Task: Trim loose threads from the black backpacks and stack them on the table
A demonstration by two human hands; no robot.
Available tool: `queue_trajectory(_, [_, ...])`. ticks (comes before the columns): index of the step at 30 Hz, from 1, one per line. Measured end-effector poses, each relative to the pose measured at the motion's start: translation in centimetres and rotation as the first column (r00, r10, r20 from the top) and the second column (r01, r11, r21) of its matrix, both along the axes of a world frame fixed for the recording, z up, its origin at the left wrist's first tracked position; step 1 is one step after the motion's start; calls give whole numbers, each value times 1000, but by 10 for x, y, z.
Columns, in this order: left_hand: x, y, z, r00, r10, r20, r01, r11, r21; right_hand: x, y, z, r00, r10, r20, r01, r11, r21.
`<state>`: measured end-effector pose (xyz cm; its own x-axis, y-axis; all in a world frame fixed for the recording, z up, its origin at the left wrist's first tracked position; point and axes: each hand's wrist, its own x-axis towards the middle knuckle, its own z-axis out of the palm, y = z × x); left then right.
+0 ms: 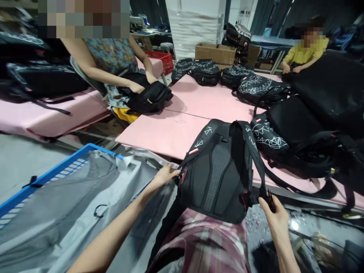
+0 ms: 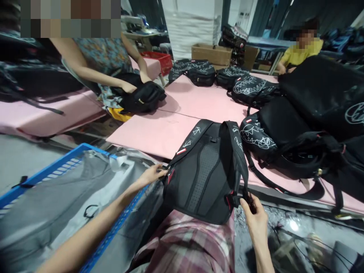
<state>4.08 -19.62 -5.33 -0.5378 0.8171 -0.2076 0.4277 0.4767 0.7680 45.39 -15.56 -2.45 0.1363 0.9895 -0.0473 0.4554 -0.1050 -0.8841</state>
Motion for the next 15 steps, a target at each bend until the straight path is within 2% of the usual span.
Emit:
queue_trajectory(2, [-13,-10,-15,990,-5,142,13,999,-49,-3,-1,6,996,-3,90,2,1000,10])
queue_trajectory(3, [-14,-13,-18,985,13,171,-6,999,-45,-4,-2,9,991,0,131,-4,1000,25])
queue_trajectory(4, [-13,-13,-17,982,37,187,-32,999,-33,-6,-3,12,986,2,167,-10,999,50])
queue_trajectory(6, [-8,-6,-3,951,96,294,-122,990,69,-9,-5,18,973,-16,229,-15,991,132])
queue_trajectory(7, [-5,0,9,906,106,409,-183,971,154,-11,-7,21,965,-35,259,-13,984,180])
queue_trajectory(8, [-1,7,22,831,82,551,-248,940,235,-13,-9,23,954,-55,294,-14,974,226])
queue_trajectory(9, [3,14,36,721,22,693,-309,905,293,-16,-11,25,940,-76,332,-16,963,268])
queue_trajectory(10, [8,20,50,600,-47,799,-342,887,310,-20,-14,28,926,-93,367,-26,952,306])
queue_trajectory(11, [13,26,62,489,-102,866,-342,891,298,-25,-17,29,914,-96,395,-48,939,340])
queue_trajectory(12, [18,30,72,413,-127,902,-317,908,273,-32,-19,31,906,-81,415,-86,926,369])
queue_trajectory(13, [23,32,79,364,-128,923,-289,926,243,-39,-21,32,903,-48,427,-136,911,390])
queue_trajectory(15, [32,32,87,339,-122,933,-256,942,217,-55,-24,33,898,38,438,-236,882,409])
